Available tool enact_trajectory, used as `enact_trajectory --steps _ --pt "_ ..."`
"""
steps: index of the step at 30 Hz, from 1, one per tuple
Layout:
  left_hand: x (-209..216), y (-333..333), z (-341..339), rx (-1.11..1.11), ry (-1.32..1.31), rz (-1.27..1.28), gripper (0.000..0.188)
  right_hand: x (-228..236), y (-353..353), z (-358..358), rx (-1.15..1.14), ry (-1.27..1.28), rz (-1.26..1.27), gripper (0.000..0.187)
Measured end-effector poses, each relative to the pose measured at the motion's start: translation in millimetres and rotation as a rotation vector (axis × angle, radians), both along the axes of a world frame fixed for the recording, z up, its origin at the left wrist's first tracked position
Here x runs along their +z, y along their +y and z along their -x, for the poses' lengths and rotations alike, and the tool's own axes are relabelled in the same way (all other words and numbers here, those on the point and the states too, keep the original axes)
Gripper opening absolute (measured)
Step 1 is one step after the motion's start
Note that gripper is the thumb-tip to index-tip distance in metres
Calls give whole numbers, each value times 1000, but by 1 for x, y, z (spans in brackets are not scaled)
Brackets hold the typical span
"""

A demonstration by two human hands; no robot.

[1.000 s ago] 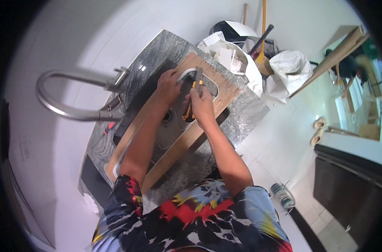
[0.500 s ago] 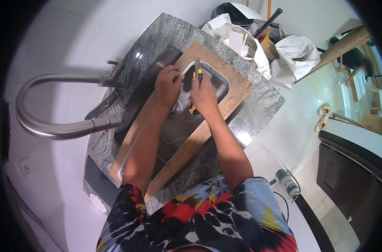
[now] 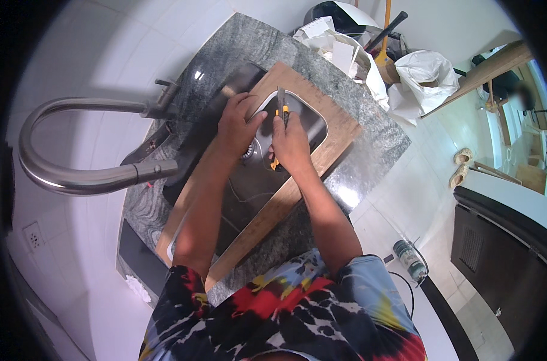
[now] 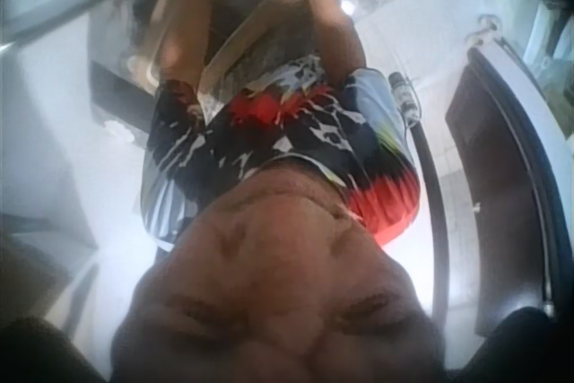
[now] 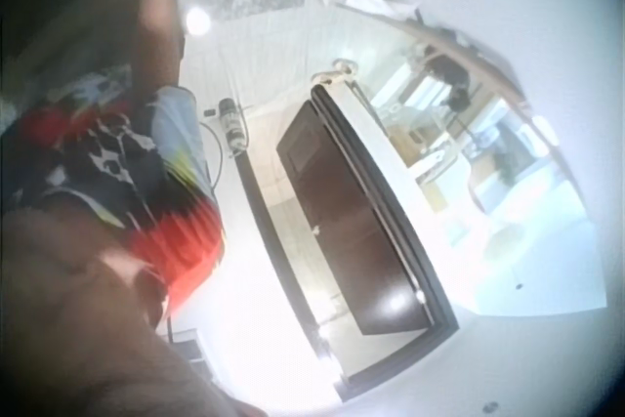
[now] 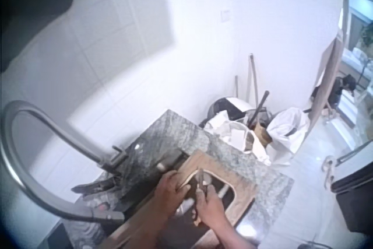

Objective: The person fits a wooden frame around a stainless steel sink, then moves to a living area where several people are assembling white furniture. They handle wooden panels and frames, aligning and positioning them while others work nearby.

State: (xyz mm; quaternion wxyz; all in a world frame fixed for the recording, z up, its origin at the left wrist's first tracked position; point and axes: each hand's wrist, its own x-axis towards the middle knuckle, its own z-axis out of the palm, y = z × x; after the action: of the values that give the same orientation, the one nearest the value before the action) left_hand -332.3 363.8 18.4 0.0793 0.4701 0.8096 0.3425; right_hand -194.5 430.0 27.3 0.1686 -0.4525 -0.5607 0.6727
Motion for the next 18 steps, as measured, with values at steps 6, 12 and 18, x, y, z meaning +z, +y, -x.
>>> enact_trajectory --steps 6,12,18 --pt "-2 2 5 46 -34 44 64 -1 -4 1 -46 -53 -71 24" --pt "9 -9 12 -25 -70 221 70 5 2 0 12 -92 -103 25" --pt "2 -14 5 70 -19 233 71 -2 -2 7 1 -132 -193 26"
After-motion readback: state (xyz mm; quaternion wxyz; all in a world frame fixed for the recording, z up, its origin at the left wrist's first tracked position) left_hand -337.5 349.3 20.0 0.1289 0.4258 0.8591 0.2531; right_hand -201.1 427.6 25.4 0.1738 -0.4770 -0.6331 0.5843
